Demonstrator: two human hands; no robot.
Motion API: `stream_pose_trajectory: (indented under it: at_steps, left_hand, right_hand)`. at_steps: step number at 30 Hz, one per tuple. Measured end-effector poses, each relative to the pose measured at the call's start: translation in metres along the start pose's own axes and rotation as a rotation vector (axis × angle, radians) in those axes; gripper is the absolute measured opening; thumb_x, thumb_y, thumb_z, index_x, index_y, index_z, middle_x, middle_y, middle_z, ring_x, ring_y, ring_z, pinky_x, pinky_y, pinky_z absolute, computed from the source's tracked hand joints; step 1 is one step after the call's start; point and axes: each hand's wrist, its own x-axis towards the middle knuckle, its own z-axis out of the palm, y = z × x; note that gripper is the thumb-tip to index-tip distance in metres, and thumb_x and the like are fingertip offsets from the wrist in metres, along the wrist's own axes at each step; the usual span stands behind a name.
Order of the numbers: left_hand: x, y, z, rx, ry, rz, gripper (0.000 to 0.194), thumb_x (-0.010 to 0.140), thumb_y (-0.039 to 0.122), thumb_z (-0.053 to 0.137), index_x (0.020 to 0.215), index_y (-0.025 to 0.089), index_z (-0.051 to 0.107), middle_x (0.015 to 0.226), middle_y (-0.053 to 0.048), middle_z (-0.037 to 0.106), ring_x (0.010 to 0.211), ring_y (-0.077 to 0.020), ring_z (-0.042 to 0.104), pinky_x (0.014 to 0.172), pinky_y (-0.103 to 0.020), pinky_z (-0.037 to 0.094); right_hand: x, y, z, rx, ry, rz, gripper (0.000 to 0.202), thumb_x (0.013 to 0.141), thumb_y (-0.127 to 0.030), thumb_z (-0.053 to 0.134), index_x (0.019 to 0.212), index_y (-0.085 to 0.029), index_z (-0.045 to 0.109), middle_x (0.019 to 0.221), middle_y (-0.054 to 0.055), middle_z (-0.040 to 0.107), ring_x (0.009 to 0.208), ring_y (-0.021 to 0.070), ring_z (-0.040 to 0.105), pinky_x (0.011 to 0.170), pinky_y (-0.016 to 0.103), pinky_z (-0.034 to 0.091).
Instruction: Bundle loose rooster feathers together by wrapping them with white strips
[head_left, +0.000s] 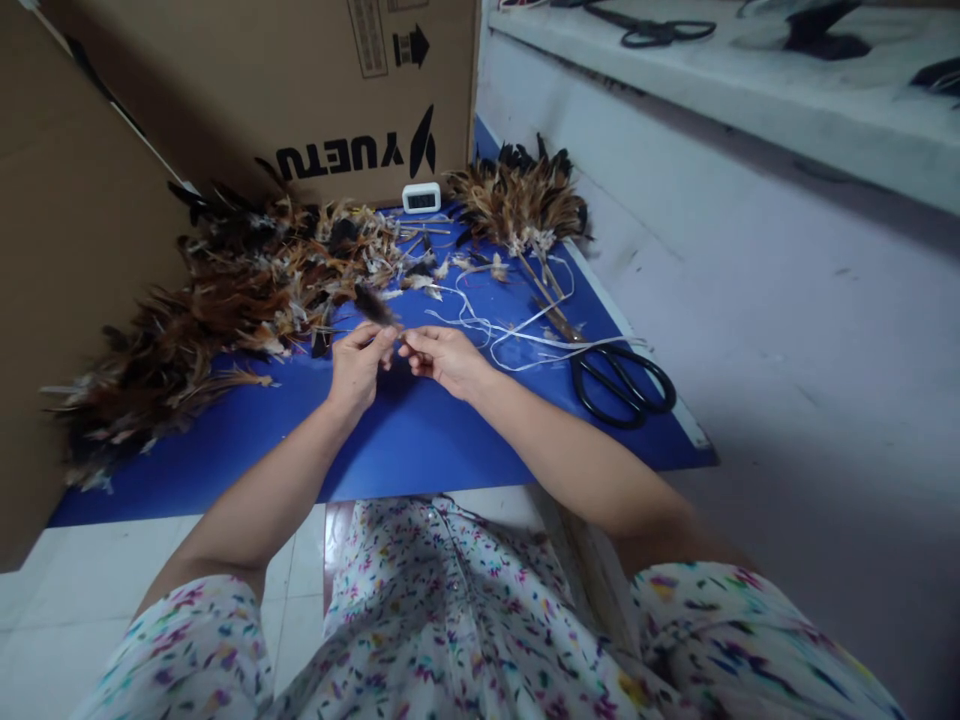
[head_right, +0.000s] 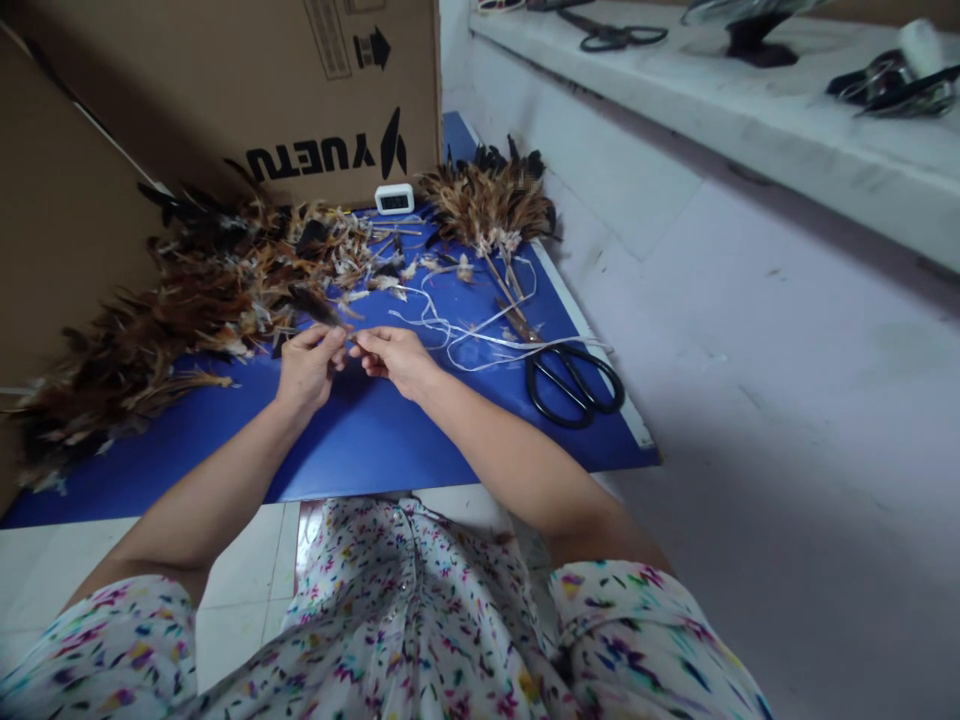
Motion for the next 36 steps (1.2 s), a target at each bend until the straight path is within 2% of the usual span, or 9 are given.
stream_pose_trajectory:
  at_steps: [4,9,14,18,24,28,30,36]
  left_hand:
    - [0.0,0.004,0.0,-0.099,-0.072,-0.164,0.027,0.067,0.037,0.082,0.073,0.015,0.069,0.051,0.005,0.047,0.044,-0.0038,0.037,0.04,-0.016,0.029]
    - [0.002,0.008,-0.004,-0.278,-0.125,-0.335,0.023,0.073,0.03,0.08,0.075,0.014,0.065,0.057,0.005,0.05,0.043,-0.0014,0.037,0.039,-0.012,0.028]
    - [0.003,0.008,-0.005,-0.394,-0.133,-0.413,0.02,0.073,0.025,0.081,0.073,0.013,0.065,0.056,0.006,0.049,0.042,-0.0008,0.037,0.036,-0.011,0.029]
    - [0.004,0.007,-0.004,-0.43,-0.144,-0.448,0.019,0.072,0.024,0.081,0.073,0.012,0.066,0.055,0.005,0.051,0.041,-0.0008,0.037,0.035,-0.011,0.029]
    - [0.003,0.006,-0.004,-0.429,-0.15,-0.471,0.018,0.071,0.023,0.082,0.073,0.012,0.068,0.055,0.004,0.051,0.041,-0.001,0.039,0.035,-0.011,0.029]
    - [0.003,0.005,-0.005,-0.389,-0.173,-0.447,0.025,0.065,0.027,0.086,0.073,0.012,0.068,0.055,0.005,0.051,0.043,-0.0015,0.039,0.036,-0.012,0.029]
    - [0.005,0.004,-0.006,-0.321,-0.172,-0.39,0.029,0.063,0.031,0.087,0.071,0.013,0.067,0.054,0.005,0.05,0.043,-0.0022,0.04,0.037,-0.012,0.029]
    - [0.011,-0.002,-0.014,0.164,-0.149,0.044,0.032,0.073,0.043,0.077,0.066,0.016,0.062,0.05,0.002,0.057,0.042,-0.0084,0.049,0.041,-0.02,0.039]
  right_hand:
    - [0.001,0.002,-0.003,-0.046,-0.054,-0.064,0.021,0.07,-0.028,0.08,0.073,-0.016,0.063,0.066,-0.003,0.065,0.053,0.0044,0.053,0.052,0.018,0.045]
    - [0.004,0.003,-0.005,-0.132,-0.127,-0.229,0.025,0.067,-0.032,0.08,0.083,-0.018,0.067,0.067,-0.004,0.065,0.055,0.0054,0.053,0.053,0.019,0.043]
    - [0.006,0.001,-0.004,-0.275,-0.098,-0.395,0.031,0.062,-0.037,0.081,0.078,-0.016,0.066,0.064,-0.004,0.063,0.054,0.0053,0.051,0.055,0.021,0.044]
    - [0.007,0.0,-0.003,-0.375,-0.063,-0.454,0.038,0.06,-0.047,0.082,0.075,-0.016,0.064,0.065,-0.004,0.063,0.055,0.0062,0.05,0.056,0.023,0.046]
    - [0.009,0.004,-0.006,-0.51,-0.039,-0.548,0.037,0.069,-0.05,0.075,0.075,-0.016,0.064,0.067,-0.002,0.062,0.056,0.008,0.051,0.057,0.025,0.046]
    - [0.013,0.007,-0.01,-0.57,-0.035,-0.619,0.029,0.076,-0.044,0.07,0.076,-0.016,0.064,0.068,-0.002,0.062,0.057,0.0078,0.051,0.059,0.024,0.044]
    - [0.014,0.008,-0.012,-0.591,-0.03,-0.615,0.027,0.076,-0.043,0.07,0.077,-0.016,0.064,0.069,-0.002,0.062,0.059,0.008,0.051,0.06,0.024,0.044]
    - [0.014,0.005,-0.013,-0.53,-0.023,-0.582,0.033,0.073,-0.041,0.073,0.092,-0.014,0.067,0.076,0.0,0.066,0.062,0.0094,0.055,0.064,0.026,0.047]
